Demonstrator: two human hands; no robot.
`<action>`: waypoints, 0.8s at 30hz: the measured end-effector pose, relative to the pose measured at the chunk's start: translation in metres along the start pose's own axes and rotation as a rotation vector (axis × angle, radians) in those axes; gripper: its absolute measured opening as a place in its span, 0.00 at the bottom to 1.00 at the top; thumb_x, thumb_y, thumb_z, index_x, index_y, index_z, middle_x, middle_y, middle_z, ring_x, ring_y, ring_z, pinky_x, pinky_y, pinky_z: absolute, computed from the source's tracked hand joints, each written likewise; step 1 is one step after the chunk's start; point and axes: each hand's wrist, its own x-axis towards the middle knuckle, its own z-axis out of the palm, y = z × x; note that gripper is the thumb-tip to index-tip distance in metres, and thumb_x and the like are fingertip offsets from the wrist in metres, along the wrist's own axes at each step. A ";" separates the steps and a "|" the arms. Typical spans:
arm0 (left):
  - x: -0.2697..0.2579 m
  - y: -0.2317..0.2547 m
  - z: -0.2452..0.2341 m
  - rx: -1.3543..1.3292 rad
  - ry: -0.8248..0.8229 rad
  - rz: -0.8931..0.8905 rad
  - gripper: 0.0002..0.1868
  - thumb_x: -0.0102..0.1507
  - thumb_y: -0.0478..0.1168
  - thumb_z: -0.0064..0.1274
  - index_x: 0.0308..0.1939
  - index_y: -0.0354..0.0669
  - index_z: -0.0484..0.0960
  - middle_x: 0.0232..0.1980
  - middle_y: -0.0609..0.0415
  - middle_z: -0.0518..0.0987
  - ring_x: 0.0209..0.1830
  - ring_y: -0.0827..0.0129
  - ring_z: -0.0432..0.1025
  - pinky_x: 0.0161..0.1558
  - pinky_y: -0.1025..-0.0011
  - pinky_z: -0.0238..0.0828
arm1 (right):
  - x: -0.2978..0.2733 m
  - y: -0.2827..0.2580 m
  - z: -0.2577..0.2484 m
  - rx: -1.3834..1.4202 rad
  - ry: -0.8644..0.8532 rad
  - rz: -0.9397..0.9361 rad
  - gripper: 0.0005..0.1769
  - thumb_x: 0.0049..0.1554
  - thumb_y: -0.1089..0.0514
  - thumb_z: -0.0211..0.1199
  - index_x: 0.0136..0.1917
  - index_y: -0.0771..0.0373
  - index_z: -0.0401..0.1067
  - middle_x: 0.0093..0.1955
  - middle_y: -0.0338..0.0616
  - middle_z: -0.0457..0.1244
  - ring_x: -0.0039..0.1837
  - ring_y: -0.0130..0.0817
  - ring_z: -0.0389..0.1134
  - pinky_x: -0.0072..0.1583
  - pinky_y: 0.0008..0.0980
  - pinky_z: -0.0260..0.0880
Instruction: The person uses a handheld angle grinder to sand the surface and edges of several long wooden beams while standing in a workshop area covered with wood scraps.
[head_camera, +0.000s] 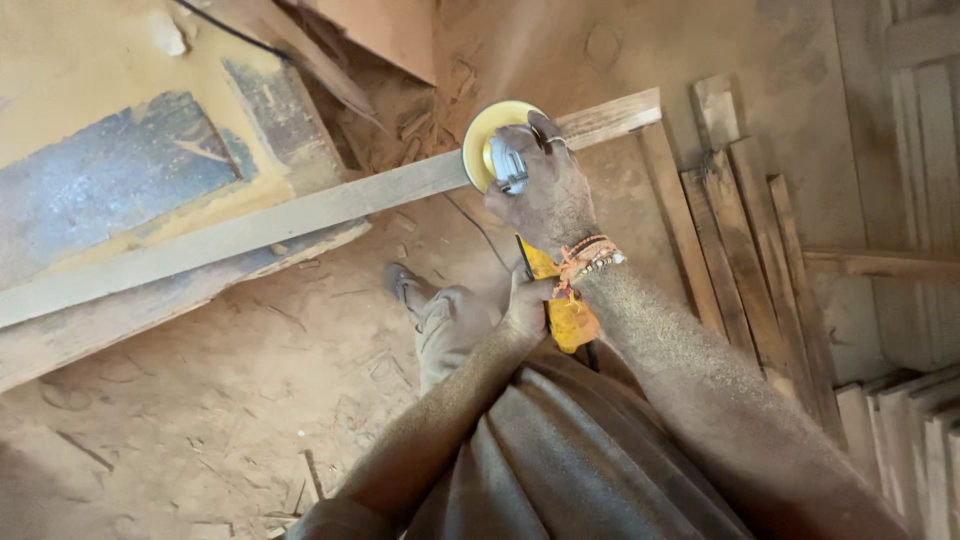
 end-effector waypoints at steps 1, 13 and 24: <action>0.001 -0.004 0.000 0.029 0.001 0.004 0.21 0.47 0.29 0.53 0.45 0.31 0.81 0.33 0.49 0.81 0.28 0.63 0.77 0.34 0.65 0.77 | -0.001 0.004 -0.004 0.005 -0.010 0.020 0.38 0.47 0.52 0.73 0.70 0.51 0.68 0.77 0.55 0.54 0.70 0.57 0.64 0.66 0.49 0.68; 0.027 -0.043 -0.003 0.081 -0.020 -0.079 0.20 0.50 0.32 0.53 0.46 0.32 0.82 0.35 0.49 0.82 0.31 0.62 0.76 0.35 0.65 0.75 | 0.000 0.048 -0.024 0.061 0.069 0.045 0.38 0.45 0.51 0.73 0.69 0.54 0.69 0.77 0.58 0.53 0.70 0.61 0.63 0.66 0.51 0.67; 0.047 -0.071 -0.003 0.125 -0.008 -0.169 0.16 0.53 0.32 0.53 0.43 0.25 0.80 0.33 0.44 0.81 0.29 0.57 0.77 0.35 0.61 0.77 | 0.001 0.074 -0.055 0.048 0.092 0.122 0.39 0.44 0.51 0.74 0.69 0.53 0.69 0.77 0.58 0.53 0.70 0.62 0.62 0.67 0.51 0.66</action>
